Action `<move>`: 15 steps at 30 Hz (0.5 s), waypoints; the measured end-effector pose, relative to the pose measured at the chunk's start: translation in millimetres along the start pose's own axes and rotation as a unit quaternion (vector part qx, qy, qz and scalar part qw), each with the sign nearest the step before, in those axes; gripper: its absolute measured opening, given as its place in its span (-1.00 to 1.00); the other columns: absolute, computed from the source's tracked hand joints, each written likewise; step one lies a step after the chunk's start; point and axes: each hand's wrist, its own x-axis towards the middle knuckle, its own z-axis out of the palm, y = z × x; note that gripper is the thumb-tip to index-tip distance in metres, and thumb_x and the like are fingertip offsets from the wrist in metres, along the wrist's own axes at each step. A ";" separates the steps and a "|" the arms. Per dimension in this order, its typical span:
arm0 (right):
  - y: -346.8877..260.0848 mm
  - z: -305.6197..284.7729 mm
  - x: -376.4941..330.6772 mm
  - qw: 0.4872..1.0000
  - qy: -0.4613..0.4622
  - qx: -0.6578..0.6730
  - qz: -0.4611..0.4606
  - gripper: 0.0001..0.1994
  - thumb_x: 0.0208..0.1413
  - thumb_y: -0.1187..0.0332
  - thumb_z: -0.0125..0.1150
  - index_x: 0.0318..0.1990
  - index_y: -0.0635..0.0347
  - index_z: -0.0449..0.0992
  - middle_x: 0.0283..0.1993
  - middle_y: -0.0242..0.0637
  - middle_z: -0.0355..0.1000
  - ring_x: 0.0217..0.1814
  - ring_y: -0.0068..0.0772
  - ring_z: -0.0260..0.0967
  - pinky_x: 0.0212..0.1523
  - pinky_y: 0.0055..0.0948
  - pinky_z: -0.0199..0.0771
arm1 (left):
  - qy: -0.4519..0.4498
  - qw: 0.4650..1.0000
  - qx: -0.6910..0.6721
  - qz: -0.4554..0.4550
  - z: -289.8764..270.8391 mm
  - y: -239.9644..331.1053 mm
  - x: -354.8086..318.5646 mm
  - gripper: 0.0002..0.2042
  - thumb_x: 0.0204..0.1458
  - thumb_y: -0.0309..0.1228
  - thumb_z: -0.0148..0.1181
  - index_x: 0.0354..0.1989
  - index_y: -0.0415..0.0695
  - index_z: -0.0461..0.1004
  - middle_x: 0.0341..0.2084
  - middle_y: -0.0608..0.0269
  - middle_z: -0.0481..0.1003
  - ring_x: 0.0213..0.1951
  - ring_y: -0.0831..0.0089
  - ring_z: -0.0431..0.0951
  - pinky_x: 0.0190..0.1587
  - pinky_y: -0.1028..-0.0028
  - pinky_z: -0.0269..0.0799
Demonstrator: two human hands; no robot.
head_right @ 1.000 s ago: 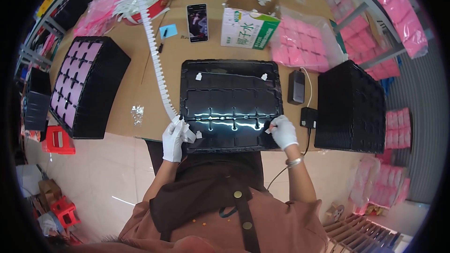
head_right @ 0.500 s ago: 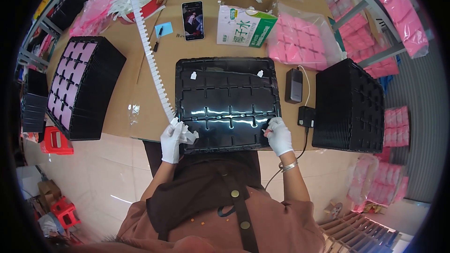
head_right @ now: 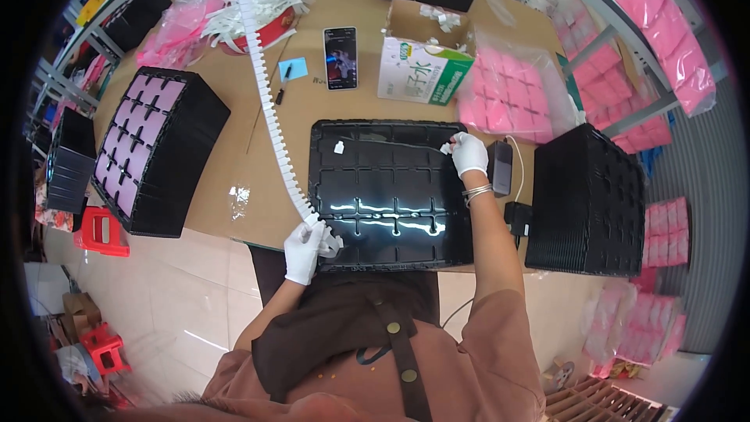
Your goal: The person applies adhesive strips to specific points on black plastic trays, then inserts pink foam padding into the trays by hand.
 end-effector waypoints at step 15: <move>-12.4 -3.0 18.2 0.990 -0.129 -0.062 0.007 -0.89 -0.07 0.35 0.19 -0.40 0.16 0.51 -0.39 -0.11 0.49 -0.30 -0.08 0.46 -0.24 -0.26 0.42 | 0.032 0.998 -0.034 -0.048 -9.7 19.8 5.2 -0.81 0.09 -0.41 0.11 -0.27 -0.31 0.45 -0.45 0.23 0.52 -0.52 0.63 0.51 -0.57 0.67 0.39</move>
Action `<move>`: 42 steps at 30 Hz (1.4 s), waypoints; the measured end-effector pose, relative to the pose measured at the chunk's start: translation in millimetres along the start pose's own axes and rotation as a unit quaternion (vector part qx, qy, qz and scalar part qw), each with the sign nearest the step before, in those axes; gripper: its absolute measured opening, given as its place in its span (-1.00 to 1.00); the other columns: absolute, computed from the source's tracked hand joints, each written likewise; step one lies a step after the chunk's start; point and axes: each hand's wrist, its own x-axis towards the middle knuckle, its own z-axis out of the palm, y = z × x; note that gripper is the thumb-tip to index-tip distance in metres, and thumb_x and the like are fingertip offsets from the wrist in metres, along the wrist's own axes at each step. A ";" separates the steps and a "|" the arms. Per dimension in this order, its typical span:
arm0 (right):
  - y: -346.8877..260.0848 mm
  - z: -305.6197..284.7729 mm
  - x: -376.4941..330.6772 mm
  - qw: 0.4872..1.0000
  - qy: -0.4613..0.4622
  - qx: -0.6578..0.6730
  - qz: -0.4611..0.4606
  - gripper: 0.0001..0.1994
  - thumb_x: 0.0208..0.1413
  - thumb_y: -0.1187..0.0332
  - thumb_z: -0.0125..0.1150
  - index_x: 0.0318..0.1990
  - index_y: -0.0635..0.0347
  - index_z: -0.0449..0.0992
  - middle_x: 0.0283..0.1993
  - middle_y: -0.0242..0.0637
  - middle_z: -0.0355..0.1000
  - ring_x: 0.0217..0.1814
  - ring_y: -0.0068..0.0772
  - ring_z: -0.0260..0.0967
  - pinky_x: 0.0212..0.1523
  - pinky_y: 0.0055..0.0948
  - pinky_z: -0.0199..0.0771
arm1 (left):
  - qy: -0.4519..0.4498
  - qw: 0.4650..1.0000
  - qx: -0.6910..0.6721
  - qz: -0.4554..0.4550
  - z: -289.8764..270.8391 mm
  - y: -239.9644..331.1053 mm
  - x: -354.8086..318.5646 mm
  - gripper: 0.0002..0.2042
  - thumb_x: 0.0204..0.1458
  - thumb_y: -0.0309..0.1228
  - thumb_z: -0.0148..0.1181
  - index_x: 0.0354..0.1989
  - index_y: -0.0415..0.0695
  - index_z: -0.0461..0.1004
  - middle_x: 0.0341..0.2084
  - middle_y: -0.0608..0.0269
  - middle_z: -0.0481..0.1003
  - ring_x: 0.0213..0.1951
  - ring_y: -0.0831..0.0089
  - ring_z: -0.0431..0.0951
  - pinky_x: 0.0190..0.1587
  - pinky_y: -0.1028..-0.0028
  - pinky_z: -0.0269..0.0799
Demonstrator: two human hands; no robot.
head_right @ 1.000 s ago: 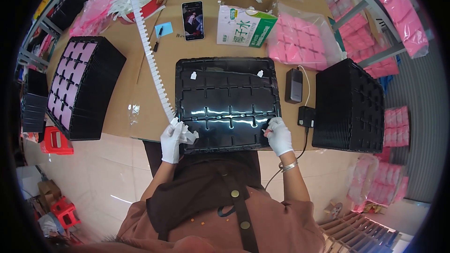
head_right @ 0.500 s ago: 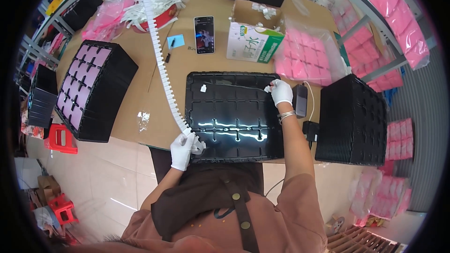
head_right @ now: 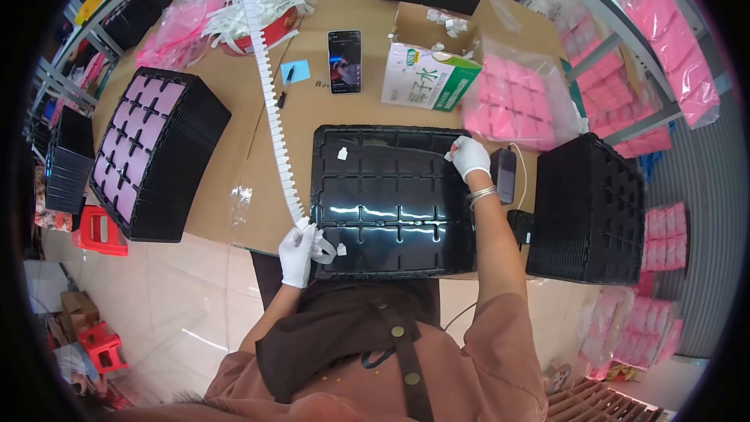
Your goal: The person applies adhesive strips to specific points on black plastic trays, then inserts pink foam padding into the trays by hand.
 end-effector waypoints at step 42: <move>-176.5 93.9 -2.5 0.962 -0.046 0.127 -0.236 -0.77 -0.10 0.62 -0.07 -0.36 0.27 0.55 -0.42 -0.09 0.40 -0.37 -0.16 0.37 -0.25 -0.38 0.36 | -0.018 0.999 0.023 0.014 -6.0 -11.8 4.4 -0.79 0.10 -0.37 0.10 -0.22 -0.27 0.45 -0.51 0.32 0.49 -0.58 0.70 0.43 -0.56 0.69 0.38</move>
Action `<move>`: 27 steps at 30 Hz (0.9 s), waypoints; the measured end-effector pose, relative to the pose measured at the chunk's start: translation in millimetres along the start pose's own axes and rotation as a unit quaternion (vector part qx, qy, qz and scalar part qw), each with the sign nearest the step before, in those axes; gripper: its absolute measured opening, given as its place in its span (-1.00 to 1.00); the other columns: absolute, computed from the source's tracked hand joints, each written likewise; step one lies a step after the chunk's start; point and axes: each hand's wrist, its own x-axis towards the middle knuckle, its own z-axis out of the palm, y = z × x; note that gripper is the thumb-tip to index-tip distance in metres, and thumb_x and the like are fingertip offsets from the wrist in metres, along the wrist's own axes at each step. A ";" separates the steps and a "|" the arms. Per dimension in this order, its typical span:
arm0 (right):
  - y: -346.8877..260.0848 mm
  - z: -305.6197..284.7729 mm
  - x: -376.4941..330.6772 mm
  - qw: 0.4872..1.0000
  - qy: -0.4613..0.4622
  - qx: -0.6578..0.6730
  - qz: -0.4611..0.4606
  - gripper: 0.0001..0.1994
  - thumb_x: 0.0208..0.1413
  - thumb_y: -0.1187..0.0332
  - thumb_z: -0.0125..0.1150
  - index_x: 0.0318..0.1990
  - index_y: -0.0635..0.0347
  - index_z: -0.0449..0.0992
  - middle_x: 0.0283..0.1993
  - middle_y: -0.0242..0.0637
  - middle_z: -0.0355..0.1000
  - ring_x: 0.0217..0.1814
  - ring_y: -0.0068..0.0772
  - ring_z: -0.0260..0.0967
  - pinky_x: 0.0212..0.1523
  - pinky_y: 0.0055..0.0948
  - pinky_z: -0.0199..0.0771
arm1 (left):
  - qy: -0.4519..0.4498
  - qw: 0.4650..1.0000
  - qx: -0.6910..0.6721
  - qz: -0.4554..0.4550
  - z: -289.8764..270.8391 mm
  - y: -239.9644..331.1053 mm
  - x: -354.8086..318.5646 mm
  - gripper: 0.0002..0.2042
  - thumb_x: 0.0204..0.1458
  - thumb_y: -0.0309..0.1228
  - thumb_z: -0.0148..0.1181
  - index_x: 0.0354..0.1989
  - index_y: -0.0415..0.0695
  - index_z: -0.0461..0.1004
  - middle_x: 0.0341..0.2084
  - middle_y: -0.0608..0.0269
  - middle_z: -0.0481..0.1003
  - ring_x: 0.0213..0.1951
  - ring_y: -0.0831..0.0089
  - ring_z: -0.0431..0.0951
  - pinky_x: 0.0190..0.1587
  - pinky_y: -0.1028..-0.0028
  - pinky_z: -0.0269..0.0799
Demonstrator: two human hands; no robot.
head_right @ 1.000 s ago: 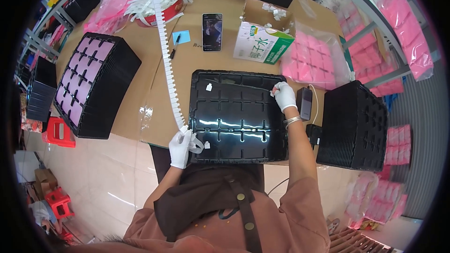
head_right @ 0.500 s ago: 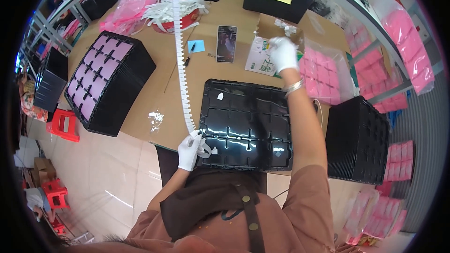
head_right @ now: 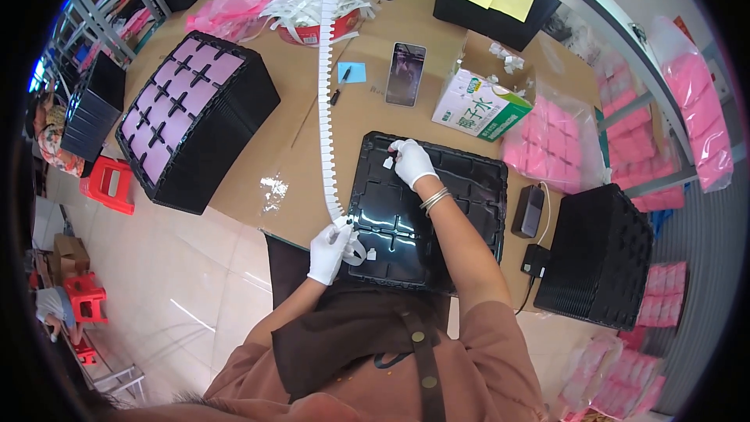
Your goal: The person applies adhesive strips to specific points on black plastic trays, then inserts pink foam padding into the trays by hand.
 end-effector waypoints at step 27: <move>-13.1 3.4 -36.5 0.995 0.099 -0.004 -0.021 -0.96 -0.07 0.51 0.05 -0.44 0.18 0.41 -0.42 -0.11 0.43 -0.34 -0.05 0.45 -0.27 -0.18 0.44 | -0.012 1.000 -0.014 -0.018 -0.9 7.5 -1.7 -0.82 0.11 -0.36 0.09 -0.30 -0.25 0.45 -0.50 0.33 0.49 -0.58 0.72 0.42 -0.58 0.70 0.35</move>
